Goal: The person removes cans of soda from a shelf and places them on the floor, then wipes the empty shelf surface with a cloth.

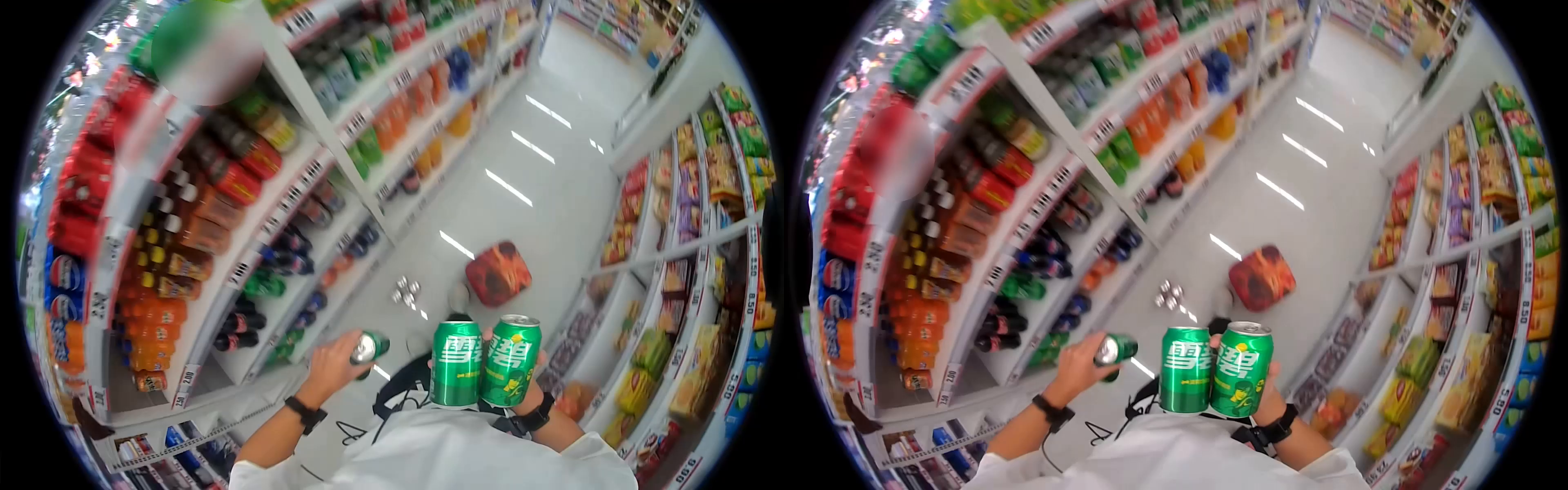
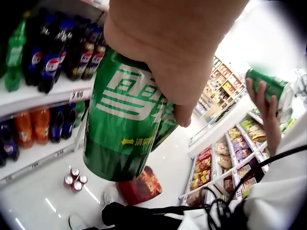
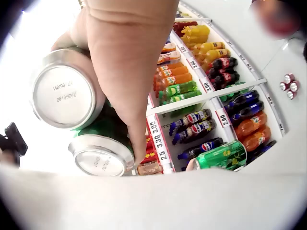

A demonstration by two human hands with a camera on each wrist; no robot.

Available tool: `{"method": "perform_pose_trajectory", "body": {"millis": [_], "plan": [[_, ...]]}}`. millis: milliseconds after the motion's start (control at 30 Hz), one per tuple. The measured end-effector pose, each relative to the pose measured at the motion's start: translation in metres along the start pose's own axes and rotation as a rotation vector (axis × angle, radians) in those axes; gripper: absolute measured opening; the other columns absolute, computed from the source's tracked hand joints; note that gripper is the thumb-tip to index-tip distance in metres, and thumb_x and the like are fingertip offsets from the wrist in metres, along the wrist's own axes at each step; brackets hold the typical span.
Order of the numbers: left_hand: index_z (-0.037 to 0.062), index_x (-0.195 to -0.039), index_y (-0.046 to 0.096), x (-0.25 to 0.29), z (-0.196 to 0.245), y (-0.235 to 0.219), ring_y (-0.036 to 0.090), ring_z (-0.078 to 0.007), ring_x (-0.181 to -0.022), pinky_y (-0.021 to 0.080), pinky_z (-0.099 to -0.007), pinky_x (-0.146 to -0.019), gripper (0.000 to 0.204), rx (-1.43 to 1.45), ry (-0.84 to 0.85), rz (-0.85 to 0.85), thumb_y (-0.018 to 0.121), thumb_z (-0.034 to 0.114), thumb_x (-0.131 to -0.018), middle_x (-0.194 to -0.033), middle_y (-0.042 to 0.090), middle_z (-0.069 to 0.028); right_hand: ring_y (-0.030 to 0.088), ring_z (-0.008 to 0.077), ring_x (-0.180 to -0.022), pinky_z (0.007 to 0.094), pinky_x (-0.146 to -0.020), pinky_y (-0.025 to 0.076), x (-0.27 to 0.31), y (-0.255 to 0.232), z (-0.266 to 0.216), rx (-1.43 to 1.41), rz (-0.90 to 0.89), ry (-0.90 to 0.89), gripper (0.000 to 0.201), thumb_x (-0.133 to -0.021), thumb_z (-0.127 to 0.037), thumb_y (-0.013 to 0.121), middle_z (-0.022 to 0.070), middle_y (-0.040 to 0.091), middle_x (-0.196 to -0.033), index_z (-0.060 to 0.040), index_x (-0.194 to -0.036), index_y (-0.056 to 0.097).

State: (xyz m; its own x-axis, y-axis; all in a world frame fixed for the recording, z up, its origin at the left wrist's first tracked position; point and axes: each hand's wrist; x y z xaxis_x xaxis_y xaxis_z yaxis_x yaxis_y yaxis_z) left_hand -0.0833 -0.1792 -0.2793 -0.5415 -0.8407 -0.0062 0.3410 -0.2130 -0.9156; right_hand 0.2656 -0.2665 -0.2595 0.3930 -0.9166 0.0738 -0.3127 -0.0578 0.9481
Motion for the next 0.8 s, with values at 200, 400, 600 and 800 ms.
{"method": "perform_pose_trajectory", "body": {"millis": [200, 400, 600, 800], "plan": [[0.0071, -0.128, 0.056, -0.008, -0.027, 0.141, 0.069, -0.0338, -0.098, 0.058, -0.0417, -0.077, 0.073, 0.167, -0.217, -0.054, 0.089, 0.034, -0.069, -0.118, 0.068, -0.0135, 0.031, 0.0595, -0.138, 0.0760, -0.106, 0.032, 0.027, -0.050, 0.033, -0.182, 0.097, 0.019, 0.078, -0.068, -0.070, 0.078, 0.0253, 0.034, -0.154, -0.0225, -0.126, 0.058], [0.0090, -0.131, 0.052, 0.011, -0.059, 0.261, 0.068, -0.0357, -0.100, 0.057, -0.0463, -0.080, 0.073, 0.222, -0.574, -0.177, 0.086, 0.037, -0.073, -0.119, 0.067, -0.0136, 0.040, 0.0583, -0.132, 0.0716, -0.097, 0.046, 0.003, -0.091, 0.031, -0.302, 0.342, 0.067, 0.053, -0.072, -0.062, 0.078, 0.0250, 0.035, -0.152, -0.0234, -0.106, 0.067], [0.0090, -0.134, 0.050, 0.026, -0.101, 0.358, 0.068, -0.0358, -0.103, 0.056, -0.0458, -0.082, 0.075, 0.180, -0.821, -0.242, 0.085, 0.037, -0.074, -0.120, 0.066, -0.0141, 0.037, 0.0593, -0.133, 0.0715, -0.097, 0.045, -0.017, -0.216, 0.033, -0.116, 0.300, 0.090, 0.050, -0.074, -0.056, 0.080, 0.0280, 0.031, -0.154, -0.0256, -0.110, 0.067], [0.0125, -0.139, 0.045, 0.038, -0.181, 0.466, 0.067, -0.0351, -0.104, 0.057, -0.0463, -0.082, 0.077, 0.093, -0.864, -0.244, 0.081, 0.042, -0.077, -0.126, 0.064, -0.0106, 0.033, 0.0608, -0.136, 0.0737, -0.104, 0.036, -0.073, -0.334, 0.055, -0.165, 0.201, 0.010, 0.072, -0.065, -0.062, 0.080, 0.0377, 0.033, -0.149, -0.0140, -0.116, 0.063]]}}
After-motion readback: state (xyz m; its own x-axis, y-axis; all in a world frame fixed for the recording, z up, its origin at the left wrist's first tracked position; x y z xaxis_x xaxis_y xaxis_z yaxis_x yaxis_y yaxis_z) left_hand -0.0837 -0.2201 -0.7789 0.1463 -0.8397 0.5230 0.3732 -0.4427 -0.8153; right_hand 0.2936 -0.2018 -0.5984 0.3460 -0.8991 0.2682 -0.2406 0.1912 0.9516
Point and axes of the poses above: each hand's wrist, its own x-axis away from the middle knuckle, its own y-axis out of the palm, z = x × y
